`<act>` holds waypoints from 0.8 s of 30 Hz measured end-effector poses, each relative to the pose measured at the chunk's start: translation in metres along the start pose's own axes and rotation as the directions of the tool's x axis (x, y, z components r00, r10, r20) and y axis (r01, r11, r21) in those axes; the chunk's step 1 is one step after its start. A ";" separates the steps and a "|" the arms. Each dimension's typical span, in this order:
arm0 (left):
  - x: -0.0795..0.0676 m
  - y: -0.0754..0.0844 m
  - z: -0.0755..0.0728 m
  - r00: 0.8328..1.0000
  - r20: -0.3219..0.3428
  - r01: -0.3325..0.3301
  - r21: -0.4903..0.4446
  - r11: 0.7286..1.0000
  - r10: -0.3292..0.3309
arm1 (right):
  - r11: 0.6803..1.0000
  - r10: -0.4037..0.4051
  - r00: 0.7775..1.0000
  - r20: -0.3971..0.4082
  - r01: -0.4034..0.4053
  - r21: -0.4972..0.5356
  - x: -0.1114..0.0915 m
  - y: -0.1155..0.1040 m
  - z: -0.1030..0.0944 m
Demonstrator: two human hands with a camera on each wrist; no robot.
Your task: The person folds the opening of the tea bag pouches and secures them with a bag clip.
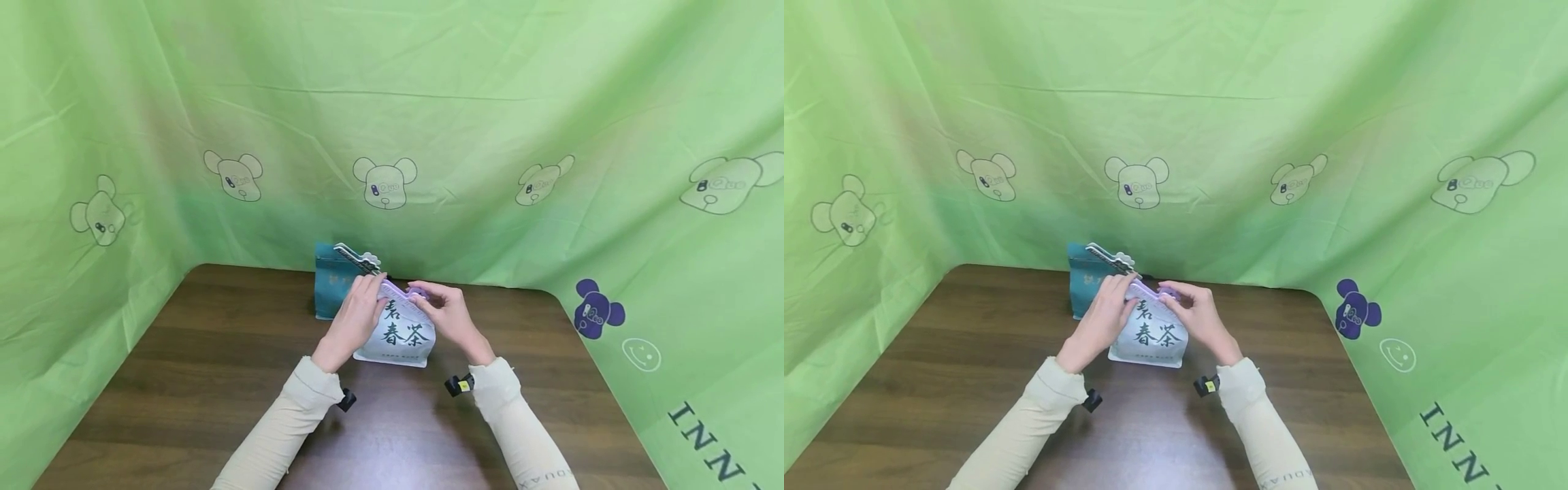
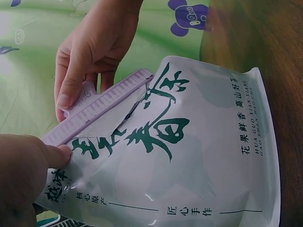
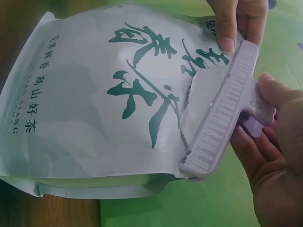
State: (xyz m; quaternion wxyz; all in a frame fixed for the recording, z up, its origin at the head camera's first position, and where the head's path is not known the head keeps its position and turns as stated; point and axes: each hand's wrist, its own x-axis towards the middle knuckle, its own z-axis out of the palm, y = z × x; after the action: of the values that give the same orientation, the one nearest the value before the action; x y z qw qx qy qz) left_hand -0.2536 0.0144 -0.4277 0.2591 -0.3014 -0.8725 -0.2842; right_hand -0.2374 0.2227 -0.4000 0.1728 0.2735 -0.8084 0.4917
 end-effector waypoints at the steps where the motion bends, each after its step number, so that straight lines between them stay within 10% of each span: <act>1: 0.000 -0.001 0.000 1.000 0.001 -0.002 -0.003 1.000 0.002 | 1.000 0.008 1.000 0.007 -0.008 0.007 0.000 0.001 0.000; 13: 0.001 -0.002 0.001 0.999 -0.016 -0.045 -0.011 0.999 0.045 | 0.998 0.064 0.996 0.059 -0.065 0.022 0.000 0.034 -0.002; 19: 0.000 0.001 0.000 0.997 -0.048 -0.056 0.054 0.997 0.059 | 0.988 -0.064 0.993 0.096 0.077 -0.137 -0.001 0.026 -0.001; 24: -0.002 0.006 -0.002 0.995 -0.079 -0.056 0.130 0.990 0.067 | 0.909 -0.178 0.967 0.181 0.232 -0.347 0.000 0.018 0.004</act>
State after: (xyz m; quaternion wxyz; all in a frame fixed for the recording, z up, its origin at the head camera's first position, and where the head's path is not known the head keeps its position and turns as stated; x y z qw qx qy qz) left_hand -0.2476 0.0165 -0.4253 0.3224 -0.2988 -0.8677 -0.2321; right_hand -0.2480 0.2261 -0.4145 0.2120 0.3553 -0.8628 0.2906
